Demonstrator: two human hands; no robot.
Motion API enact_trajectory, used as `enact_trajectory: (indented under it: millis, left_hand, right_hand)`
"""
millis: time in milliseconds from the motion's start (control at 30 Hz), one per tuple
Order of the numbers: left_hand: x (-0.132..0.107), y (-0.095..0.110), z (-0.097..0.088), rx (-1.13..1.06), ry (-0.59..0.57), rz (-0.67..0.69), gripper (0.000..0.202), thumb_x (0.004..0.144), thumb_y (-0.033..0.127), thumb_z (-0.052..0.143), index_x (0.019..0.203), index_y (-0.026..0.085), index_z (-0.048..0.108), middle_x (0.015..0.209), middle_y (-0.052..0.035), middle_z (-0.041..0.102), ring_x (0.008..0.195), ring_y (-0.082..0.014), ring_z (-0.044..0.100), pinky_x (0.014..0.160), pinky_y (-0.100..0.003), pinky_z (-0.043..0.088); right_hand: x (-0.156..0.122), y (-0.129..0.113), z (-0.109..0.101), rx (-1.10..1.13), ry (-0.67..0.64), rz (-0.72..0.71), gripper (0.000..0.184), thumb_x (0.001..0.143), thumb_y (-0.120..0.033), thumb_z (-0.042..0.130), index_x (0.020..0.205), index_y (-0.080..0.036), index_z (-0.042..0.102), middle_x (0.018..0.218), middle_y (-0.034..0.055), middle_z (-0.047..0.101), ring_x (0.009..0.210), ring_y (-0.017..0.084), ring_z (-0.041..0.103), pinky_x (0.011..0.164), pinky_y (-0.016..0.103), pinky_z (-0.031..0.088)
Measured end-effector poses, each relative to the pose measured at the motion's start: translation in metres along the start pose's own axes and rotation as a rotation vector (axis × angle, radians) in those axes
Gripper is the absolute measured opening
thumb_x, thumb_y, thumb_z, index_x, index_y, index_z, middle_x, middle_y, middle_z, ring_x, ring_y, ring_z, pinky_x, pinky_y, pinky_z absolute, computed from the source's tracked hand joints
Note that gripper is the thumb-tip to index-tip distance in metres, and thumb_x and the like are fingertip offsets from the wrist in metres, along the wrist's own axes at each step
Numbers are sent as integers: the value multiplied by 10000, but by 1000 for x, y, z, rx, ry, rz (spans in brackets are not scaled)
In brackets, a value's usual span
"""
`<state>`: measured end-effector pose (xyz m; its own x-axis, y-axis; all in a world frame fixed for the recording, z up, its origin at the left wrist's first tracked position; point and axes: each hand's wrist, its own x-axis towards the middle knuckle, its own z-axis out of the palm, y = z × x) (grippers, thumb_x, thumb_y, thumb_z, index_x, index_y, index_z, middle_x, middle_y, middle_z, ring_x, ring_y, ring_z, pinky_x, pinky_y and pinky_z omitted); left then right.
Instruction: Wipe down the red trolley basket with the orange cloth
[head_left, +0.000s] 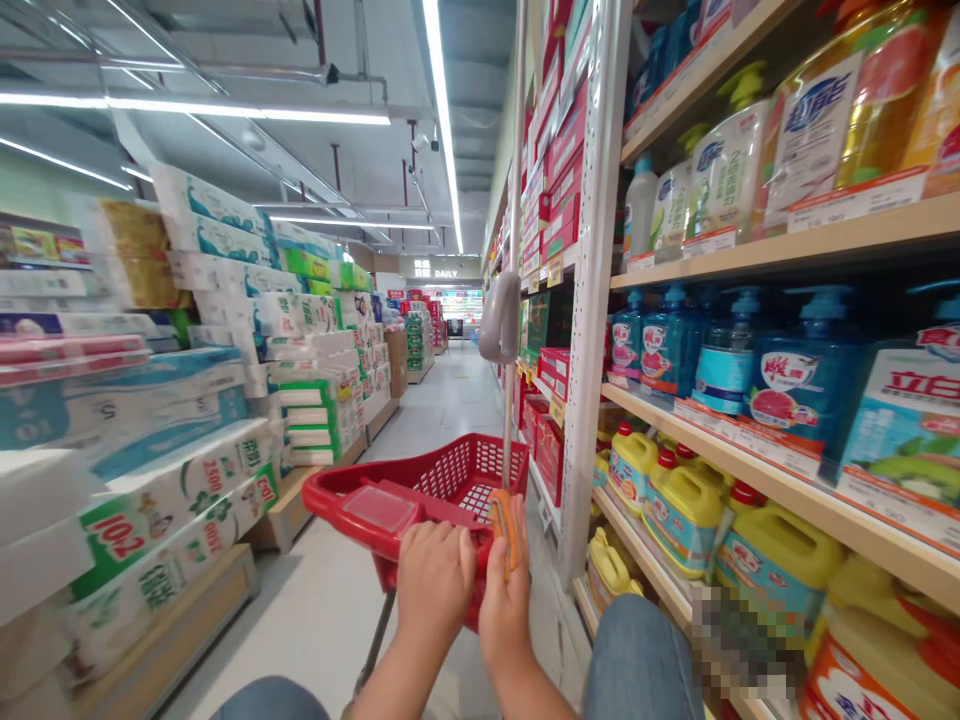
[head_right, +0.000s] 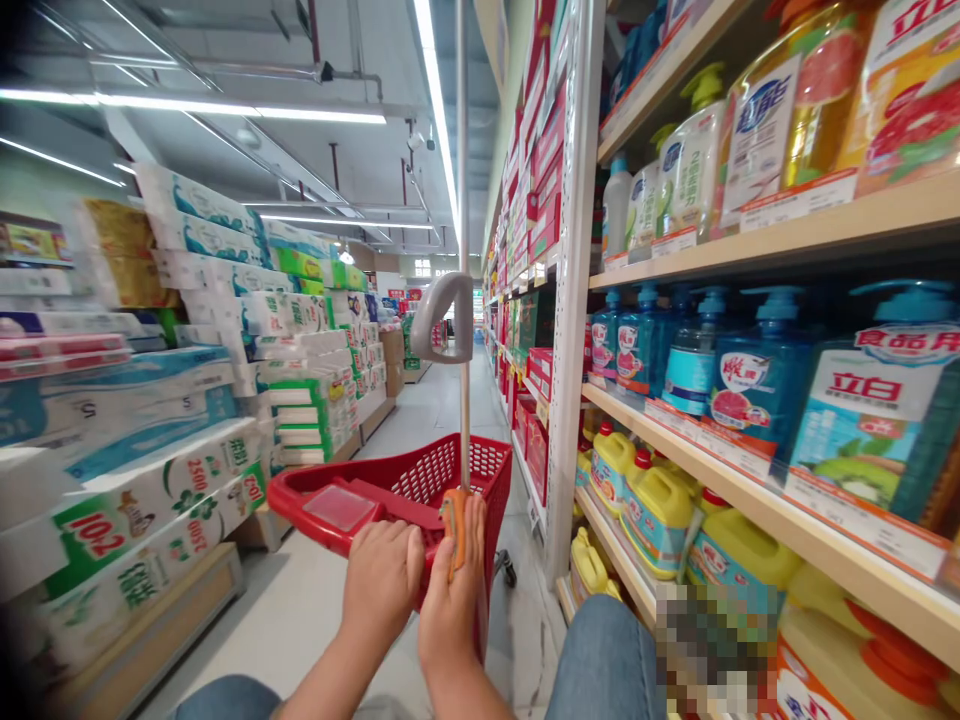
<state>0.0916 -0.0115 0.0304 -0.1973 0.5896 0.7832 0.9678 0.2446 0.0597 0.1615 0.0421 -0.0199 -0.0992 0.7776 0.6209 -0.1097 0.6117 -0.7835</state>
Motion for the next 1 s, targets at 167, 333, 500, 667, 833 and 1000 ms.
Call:
enact_trajectory:
  millis: [167,333,500,667,833,1000]
  left_hand:
    - [7,-5,-4,-153,-183,116,337,921,248,328,764,184,618,749,-52,643,723,-187,557,713,-344,377]
    - [32,-57,-9,-94,-231,94,350,926,356,351,992,204,659,1053,-76,674,1027,-227,572,912,-376,385]
    - [51,-75,5,56,-289,-73,379,922,346,318,905,177,657,924,-92,682,952,-234,594,891,-379,392]
    - [53,-56,11,122,-306,-55,427,937,292,239,830,160,631,874,-108,672,894,-237,598,839,-378,394]
    - [54,-78,0,80,-375,2,383,932,299,263,941,194,632,990,-79,679,975,-212,600,858,-354,395]
    - [55,-84,0,225,-423,-162,373,915,285,268,986,135,601,910,-128,678,871,-247,640,751,-360,435]
  right_hand:
    - [15,-18,-30,-253,-257,-270,435,964,-305,364,1389,-224,414,1439,63,413,1352,226,328,1115,496,280]
    - [40,-13,-38,-368,-270,-277,401,970,-287,329,1323,-197,496,1349,81,520,1276,210,443,1066,454,379]
    - [40,-13,-4,-585,-185,-346,448,933,-278,394,1333,-97,480,1337,158,519,1274,276,438,1062,495,356]
    - [36,-19,12,-703,-229,-539,447,893,-269,444,1287,-72,523,1306,165,546,1241,297,463,1073,479,326]
    - [52,-10,-24,-734,-229,-576,414,910,-271,429,1282,-118,531,1283,121,575,1194,266,506,1034,444,374]
    - [68,3,-24,-794,-62,-470,380,920,-231,402,1237,-98,563,1233,156,603,1168,274,531,1022,475,374]
